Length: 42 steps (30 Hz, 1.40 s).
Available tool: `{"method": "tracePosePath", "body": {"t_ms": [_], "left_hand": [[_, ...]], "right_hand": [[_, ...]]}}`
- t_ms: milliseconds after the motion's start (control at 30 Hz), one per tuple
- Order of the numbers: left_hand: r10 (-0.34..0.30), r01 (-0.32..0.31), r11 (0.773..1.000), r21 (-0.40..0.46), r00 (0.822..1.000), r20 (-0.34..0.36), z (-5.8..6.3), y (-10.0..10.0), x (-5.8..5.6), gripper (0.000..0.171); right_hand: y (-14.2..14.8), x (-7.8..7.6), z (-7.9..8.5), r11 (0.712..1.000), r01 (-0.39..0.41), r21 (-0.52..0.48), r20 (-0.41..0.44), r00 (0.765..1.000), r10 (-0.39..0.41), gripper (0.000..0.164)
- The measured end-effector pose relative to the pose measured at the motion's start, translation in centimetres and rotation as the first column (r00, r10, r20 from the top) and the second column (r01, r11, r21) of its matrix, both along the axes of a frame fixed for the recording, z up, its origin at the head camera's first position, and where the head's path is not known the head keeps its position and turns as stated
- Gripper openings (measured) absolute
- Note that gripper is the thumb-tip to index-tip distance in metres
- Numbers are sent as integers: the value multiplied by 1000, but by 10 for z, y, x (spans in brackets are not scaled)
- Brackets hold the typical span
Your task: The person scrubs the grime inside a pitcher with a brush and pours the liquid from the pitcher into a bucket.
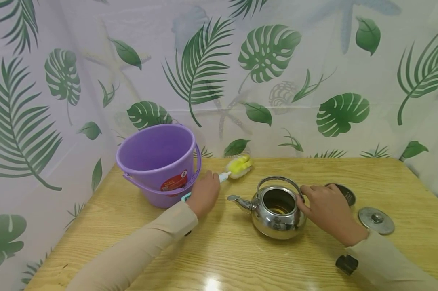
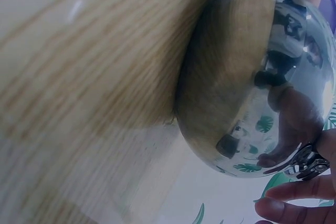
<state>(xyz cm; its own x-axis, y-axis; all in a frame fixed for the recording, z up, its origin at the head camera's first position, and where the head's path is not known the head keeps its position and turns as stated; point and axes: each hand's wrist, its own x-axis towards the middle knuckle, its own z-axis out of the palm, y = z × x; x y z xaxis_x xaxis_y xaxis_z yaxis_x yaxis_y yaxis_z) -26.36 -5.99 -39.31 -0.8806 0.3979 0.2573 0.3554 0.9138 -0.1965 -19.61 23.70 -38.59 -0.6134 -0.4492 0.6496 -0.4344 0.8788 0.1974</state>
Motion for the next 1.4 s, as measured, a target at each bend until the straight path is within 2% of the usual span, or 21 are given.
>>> {"method": "tracePosePath", "body": {"t_ms": [167,267,367,433,567,733,867,1000,1133,1200,1267,1400], "left_hand": [[-36,29,998,-54,989,-141,7,0,-2,4],[-54,21,991,-136,968,-247,11,0,-4,8],[-71,-12,969,-248,943,-324,15,0,-6,12],[-74,-37,955,-293,931,-357,18,-1,-8,15],[-47,-90,939,-332,922,-383,23,-1,-11,17],[-11,-115,945,-308,925,-380,24,-3,-13,14],[8,-106,953,-284,946,-325,25,-2,-14,11],[39,-113,957,-266,963,-267,32,-1,-15,12],[51,-105,969,-222,970,-236,40,0,-14,16],[35,-80,982,-170,967,-253,43,-1,-14,18],[1,-40,991,-127,956,-294,45,-3,-15,21],[-89,52,994,-101,911,-403,49,-9,-15,25]], "right_hand": [[0,1,0,1000,4,0,12,1000,-4,28],[-1,2,0,1000,4,-4,21,1000,-4,24],[-1,1,-1,1000,5,-7,23,1000,-4,29],[0,1,-1,1000,4,-7,21,1000,-4,33],[0,0,-1,1000,5,-2,14,1000,-5,34],[0,1,0,1000,5,4,6,1000,-5,24],[0,0,0,1000,6,3,5,1000,-6,23],[0,0,0,1000,11,1,14,1000,-11,25],[0,0,0,1000,10,5,16,1000,-10,24],[-1,0,0,1000,10,8,14,1000,-10,22],[-1,0,0,1000,11,11,13,1000,-11,21],[-1,0,0,1000,15,14,18,1000,-16,20]]}}
